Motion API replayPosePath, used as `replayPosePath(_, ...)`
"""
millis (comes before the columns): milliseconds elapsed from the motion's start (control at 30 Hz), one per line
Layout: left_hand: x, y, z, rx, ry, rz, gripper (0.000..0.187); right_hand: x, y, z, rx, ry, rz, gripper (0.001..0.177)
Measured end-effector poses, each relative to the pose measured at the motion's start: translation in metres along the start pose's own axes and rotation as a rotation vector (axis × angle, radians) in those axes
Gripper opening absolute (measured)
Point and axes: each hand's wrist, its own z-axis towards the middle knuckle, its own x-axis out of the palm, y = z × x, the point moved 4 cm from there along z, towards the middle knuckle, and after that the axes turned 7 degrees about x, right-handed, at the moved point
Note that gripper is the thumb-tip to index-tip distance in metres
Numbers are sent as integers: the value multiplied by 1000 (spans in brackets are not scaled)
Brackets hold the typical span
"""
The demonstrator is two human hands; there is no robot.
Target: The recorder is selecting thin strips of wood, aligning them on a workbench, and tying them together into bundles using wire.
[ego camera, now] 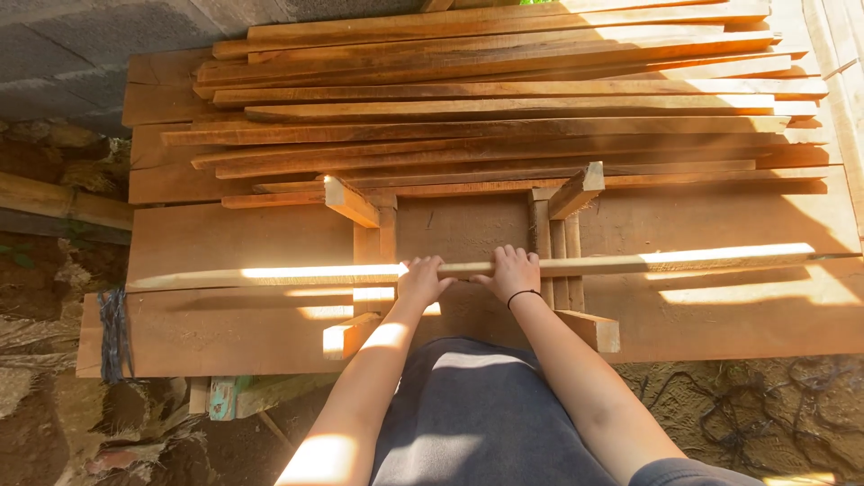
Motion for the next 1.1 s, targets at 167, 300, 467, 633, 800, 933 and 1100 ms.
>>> replayPosePath(167,28,7,4,-32,100,164,41,61,-12,10,-50,5,-121,60)
replayPosePath(300,27,13,7,-31,114,126,41,77,-14,20,-84,-7,-129,50)
replayPosePath(467,-33,-31,-46,0,94,14,56,8,4,-30,-97,13,-15,61)
replayPosePath(633,-9,-20,-49,60,-18,10,49,23,-7,-45,-165,-97,66,54)
replayPosePath(800,4,-14,-51,77,-61,6,46,35,-9,-50,-190,-51,35,54)
replayPosePath(933,7,-16,-53,59,-46,27,47,44,-11,-44,-170,-70,-16,49)
replayPosePath(1100,29,-15,-66,54,22,170,35,68,-18,-53,-205,-20,-64,39)
